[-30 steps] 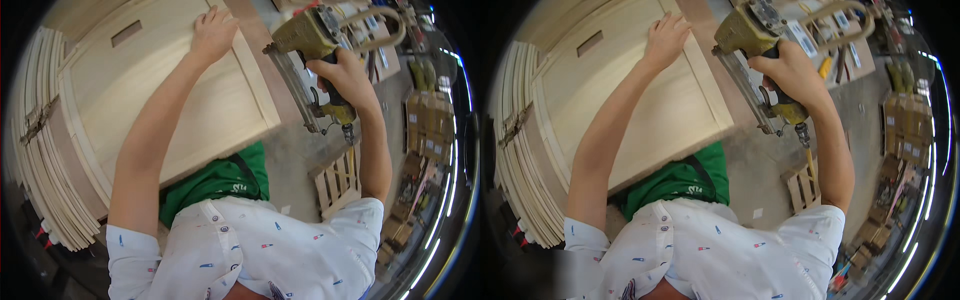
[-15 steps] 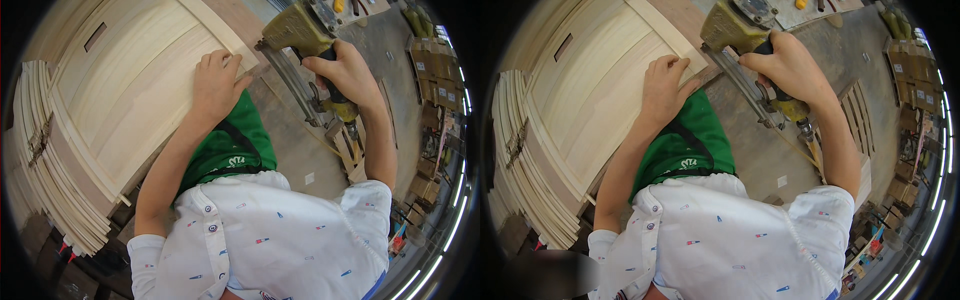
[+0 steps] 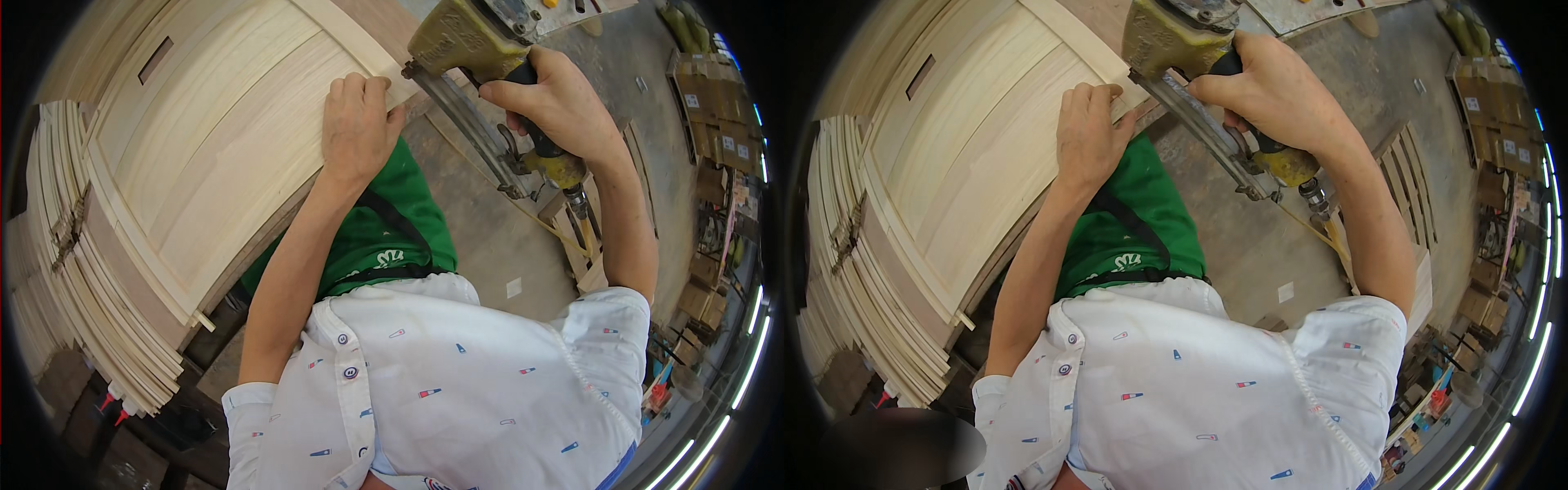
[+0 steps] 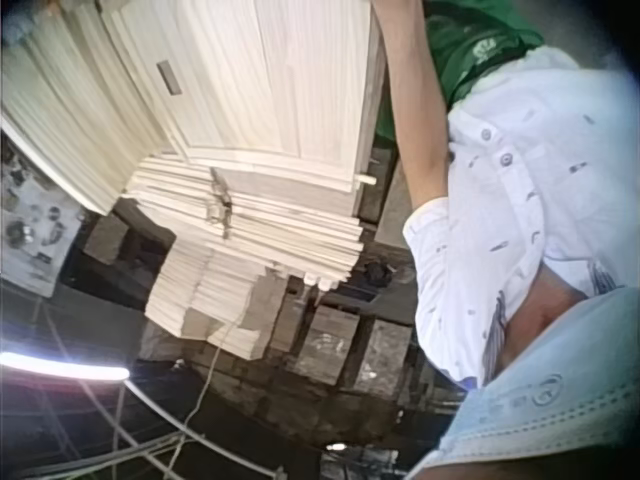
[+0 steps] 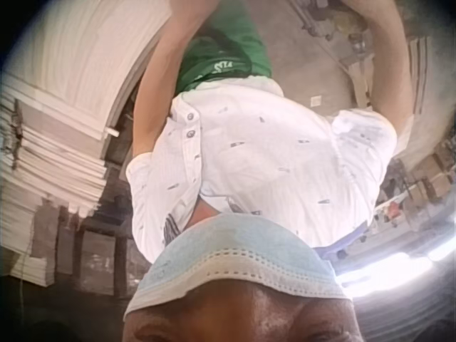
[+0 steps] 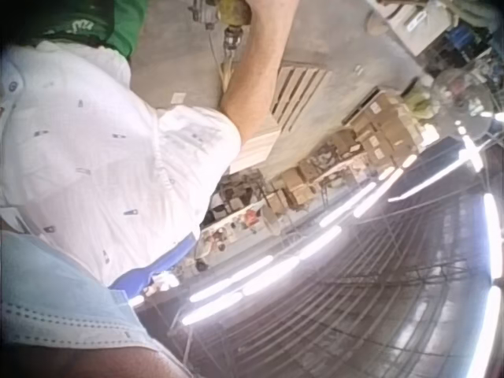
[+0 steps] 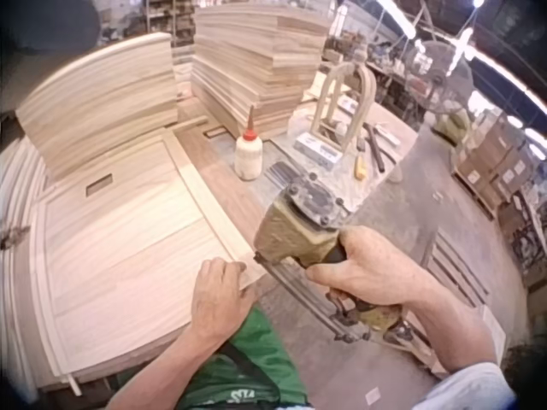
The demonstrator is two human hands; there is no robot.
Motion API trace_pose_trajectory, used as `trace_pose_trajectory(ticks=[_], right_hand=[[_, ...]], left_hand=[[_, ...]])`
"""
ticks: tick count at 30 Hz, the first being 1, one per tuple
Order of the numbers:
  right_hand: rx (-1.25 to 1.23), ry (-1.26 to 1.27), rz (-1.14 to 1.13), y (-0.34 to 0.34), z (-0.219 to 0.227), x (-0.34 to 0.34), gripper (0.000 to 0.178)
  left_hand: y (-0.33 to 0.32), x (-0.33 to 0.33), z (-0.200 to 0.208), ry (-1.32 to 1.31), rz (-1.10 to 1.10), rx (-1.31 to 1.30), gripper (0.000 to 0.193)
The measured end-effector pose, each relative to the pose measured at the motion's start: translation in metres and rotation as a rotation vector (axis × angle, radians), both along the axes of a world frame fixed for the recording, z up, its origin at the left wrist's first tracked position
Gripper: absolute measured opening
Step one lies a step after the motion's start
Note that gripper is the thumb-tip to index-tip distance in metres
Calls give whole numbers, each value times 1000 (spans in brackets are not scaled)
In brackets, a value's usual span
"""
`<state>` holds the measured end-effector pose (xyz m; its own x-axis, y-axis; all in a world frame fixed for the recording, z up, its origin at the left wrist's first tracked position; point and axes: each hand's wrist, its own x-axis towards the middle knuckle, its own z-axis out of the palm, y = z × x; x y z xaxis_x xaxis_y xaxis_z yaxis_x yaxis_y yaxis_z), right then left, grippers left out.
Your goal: Assembling wooden panels and frames using wood glue and a pneumatic nail gun.
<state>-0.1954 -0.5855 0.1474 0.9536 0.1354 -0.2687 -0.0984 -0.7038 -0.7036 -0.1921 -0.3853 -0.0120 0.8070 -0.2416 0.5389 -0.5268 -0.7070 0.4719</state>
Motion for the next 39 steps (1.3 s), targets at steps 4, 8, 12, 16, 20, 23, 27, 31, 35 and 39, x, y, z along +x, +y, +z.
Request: trace_pose_trajectory(ticks=[4, 8, 12, 16, 20, 23, 27, 31, 35, 39], right_hand=[[-27, 3, -10, 4, 4, -3, 29], [-6, 51, 20, 5, 2, -2, 28], [-68, 74, 35, 11, 5, -1, 28], [-120, 87, 39, 14, 6, -1, 29], [-136, 86, 62, 16, 6, -1, 30], [-173, 89, 52, 21, 10, 0, 30], [-192, 171, 56, 26, 14, 4, 29], [-223, 201, 18, 27, 15, 4, 30], [-242, 154, 48, 27, 10, 3, 28], [-226, 267, -27, 36, 19, 8, 25]], left_hand=[[0, -1, 1, 78, 15, -16, 34], [0, 1, 1, 43, 7, -25, 35], [0, 1, 0, 66, 2, -57, 35], [0, 0, 0, 100, 6, -69, 35], [0, 2, 0, 38, -1, -80, 36], [0, 1, 1, 54, 1, -87, 36], [2, 1, 4, 128, 16, -72, 33], [1, 1, 7, 164, 6, -66, 34], [3, 0, 11, 201, -1, -67, 36], [10, 1, 11, 210, 9, -95, 39]])
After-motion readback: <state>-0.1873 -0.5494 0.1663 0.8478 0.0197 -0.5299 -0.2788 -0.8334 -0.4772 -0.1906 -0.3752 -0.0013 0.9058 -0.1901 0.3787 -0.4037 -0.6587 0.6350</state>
